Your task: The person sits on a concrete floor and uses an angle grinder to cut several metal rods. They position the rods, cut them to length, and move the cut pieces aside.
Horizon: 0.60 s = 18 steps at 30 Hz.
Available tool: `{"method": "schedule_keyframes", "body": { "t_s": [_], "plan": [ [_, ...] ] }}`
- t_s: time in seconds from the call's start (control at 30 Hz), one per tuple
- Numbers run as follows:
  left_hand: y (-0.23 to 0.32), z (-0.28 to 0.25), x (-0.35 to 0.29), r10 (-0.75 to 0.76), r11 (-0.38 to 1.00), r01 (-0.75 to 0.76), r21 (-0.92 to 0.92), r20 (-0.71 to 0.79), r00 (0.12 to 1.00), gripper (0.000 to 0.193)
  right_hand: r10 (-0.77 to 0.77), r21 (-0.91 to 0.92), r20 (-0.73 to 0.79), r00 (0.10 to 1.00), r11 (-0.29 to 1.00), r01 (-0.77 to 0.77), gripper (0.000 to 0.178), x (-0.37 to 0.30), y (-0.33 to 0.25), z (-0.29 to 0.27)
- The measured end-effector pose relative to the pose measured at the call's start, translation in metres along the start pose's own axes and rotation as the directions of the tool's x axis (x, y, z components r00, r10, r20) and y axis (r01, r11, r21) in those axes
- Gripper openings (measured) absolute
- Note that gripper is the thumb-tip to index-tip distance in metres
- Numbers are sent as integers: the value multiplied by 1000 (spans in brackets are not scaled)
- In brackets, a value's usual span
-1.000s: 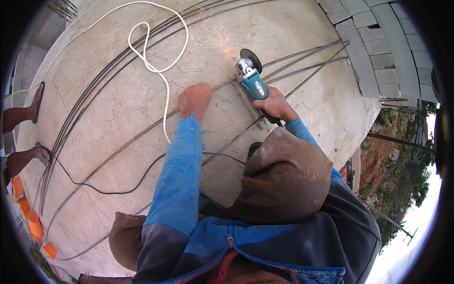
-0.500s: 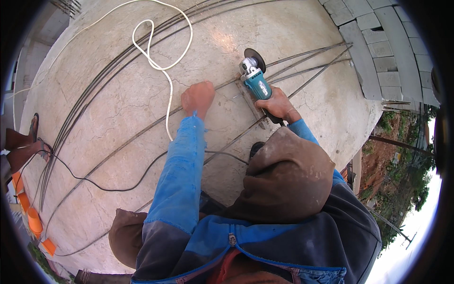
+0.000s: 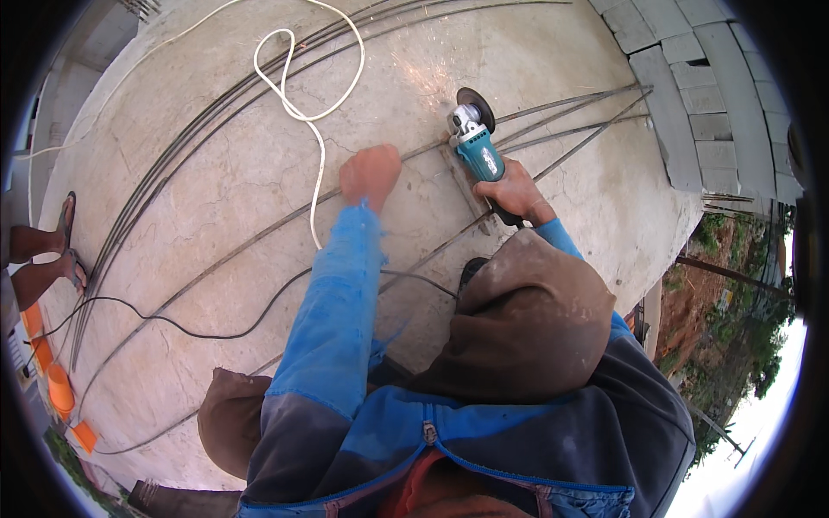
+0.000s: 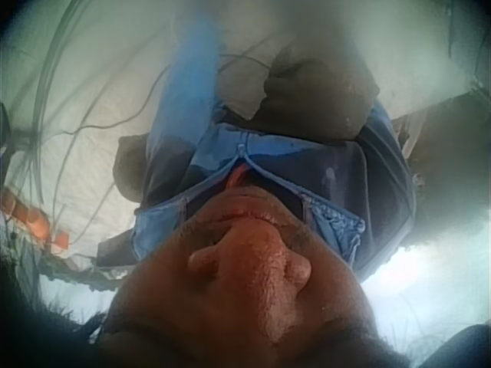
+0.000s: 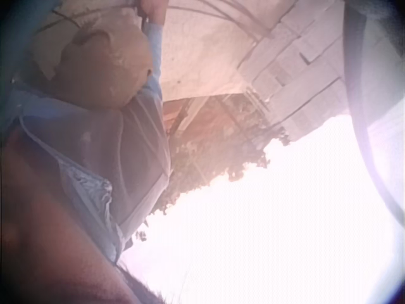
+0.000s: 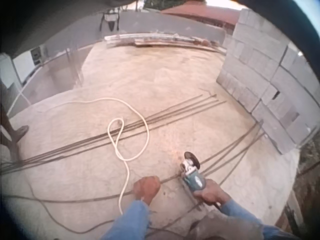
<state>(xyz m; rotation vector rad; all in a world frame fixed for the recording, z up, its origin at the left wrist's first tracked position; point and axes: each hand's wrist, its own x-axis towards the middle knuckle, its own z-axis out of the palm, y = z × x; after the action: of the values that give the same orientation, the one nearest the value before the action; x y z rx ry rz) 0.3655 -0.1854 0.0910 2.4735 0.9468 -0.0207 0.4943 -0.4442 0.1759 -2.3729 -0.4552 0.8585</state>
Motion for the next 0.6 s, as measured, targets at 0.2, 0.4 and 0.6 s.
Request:
{"method": "schedule_keyframes", "body": {
  "t_s": [0.2, 0.4, 0.6],
  "plan": [
    [-1, -3, -1, 11, 1000, -11, 5, -6, 1000, 56, 33, -48, 17, 999, 998, -32, 63, 0, -5, 0],
    [2, -5, 0, -6, 1000, 6, 2, 35, 999, 57, 29, -54, 20, 999, 998, -28, 64, 2, 0, -1],
    [0, -5, 0, -3, 1000, 3, 1, 39, 999, 57, 14, -42, 4, 1000, 999, -13, 62, 5, 5, 2]
  ]
}}
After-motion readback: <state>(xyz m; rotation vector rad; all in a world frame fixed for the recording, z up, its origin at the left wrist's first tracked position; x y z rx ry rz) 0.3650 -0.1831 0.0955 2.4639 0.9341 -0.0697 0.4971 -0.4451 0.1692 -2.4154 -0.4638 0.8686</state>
